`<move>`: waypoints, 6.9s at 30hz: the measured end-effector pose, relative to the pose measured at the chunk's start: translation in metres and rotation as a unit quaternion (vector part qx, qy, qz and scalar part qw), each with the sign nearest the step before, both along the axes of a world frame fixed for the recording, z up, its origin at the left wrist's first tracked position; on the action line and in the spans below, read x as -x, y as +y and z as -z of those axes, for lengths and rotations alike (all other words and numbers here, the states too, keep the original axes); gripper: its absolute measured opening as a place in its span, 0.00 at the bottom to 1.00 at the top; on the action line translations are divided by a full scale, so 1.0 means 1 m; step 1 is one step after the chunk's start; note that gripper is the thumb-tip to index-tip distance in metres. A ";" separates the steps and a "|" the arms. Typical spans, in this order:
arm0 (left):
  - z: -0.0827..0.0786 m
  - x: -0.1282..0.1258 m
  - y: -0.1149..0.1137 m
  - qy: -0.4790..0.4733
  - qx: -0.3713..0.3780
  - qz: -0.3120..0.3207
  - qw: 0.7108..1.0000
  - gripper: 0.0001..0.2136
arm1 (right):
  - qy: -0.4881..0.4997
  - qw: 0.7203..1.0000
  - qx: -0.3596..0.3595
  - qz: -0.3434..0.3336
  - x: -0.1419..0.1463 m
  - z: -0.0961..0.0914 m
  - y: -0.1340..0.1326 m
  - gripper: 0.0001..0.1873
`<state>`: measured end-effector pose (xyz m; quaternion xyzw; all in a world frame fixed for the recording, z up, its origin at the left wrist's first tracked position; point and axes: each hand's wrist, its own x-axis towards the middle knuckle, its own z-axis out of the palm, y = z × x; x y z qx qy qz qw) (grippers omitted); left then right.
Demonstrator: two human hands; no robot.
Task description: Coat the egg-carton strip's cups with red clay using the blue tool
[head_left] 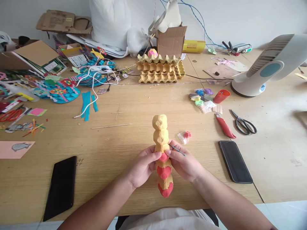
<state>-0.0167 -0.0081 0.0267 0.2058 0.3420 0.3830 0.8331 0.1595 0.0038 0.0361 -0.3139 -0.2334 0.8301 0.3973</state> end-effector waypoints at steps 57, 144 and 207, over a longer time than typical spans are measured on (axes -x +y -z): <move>-0.003 0.002 0.003 0.046 -0.063 -0.057 0.995 0.13 | -0.070 0.997 -0.014 0.021 -0.001 0.011 0.002 0.19; 0.000 0.030 0.014 0.278 -0.245 0.017 0.929 0.15 | -0.100 0.985 -0.140 0.011 -0.008 0.021 0.004 0.17; 0.008 0.008 0.009 0.051 -0.101 -0.021 0.993 0.12 | -0.092 0.991 -0.092 0.028 -0.002 0.010 -0.002 0.15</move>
